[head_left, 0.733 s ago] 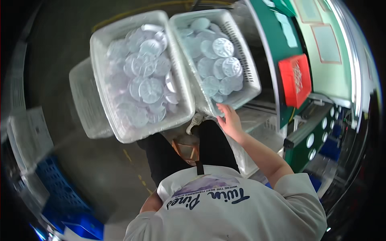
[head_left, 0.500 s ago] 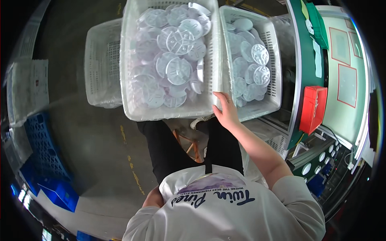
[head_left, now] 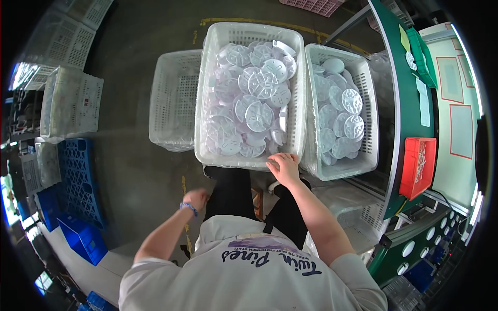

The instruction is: Sorting plastic components and transferring them between different baskets in a factory setting.

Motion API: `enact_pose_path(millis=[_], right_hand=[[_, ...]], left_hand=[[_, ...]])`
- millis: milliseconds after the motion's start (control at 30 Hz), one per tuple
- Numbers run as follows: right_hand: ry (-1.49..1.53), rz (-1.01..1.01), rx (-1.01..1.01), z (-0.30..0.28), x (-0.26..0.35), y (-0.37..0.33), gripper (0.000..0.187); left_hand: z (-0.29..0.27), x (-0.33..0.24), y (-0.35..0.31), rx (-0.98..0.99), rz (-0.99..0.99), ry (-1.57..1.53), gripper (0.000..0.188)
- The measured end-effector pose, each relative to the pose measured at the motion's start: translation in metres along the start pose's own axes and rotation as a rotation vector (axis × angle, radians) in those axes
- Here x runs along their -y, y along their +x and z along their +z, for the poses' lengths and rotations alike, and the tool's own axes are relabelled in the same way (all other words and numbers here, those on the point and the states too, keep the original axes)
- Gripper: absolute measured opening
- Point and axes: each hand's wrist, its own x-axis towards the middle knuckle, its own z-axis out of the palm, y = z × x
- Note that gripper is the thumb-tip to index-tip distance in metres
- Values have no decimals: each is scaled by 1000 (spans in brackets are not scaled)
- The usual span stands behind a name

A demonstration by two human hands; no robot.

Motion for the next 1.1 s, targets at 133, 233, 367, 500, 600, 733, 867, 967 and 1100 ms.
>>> enact_pose_path(millis=[133, 233, 367, 500, 600, 733, 867, 967, 1100], right_hand=[[17, -67, 29, -5, -2, -7, 21], [77, -62, 53, -1, -8, -15, 23], [144, -99, -279, -15, 12, -56, 21], [457, 277, -242, 2, 1, -146, 13], [499, 459, -230, 40, -38, -214, 14], [442, 462, -331, 39, -30, -238, 12], [393, 498, -290, 35, -12, -220, 13], [270, 531, -229, 35, -5, -216, 14], [205, 562, -222, 32, 2, -215, 13]], left_hand=[[-145, -134, 41, -631, 634, 109, 25], [-166, -148, 133, -660, 694, 527, 81], [-163, -152, 167, -447, 474, 877, 91], [-149, -140, 148, -337, 431, 574, 76], [-164, -142, 107, -464, 466, 212, 71], [-194, -91, 73, -617, 277, -839, 67], [-210, 18, 105, -614, 30, -1254, 65], [-215, 39, 127, -496, -20, -1393, 62], [-171, 80, 188, -561, -294, -1207, 58]])
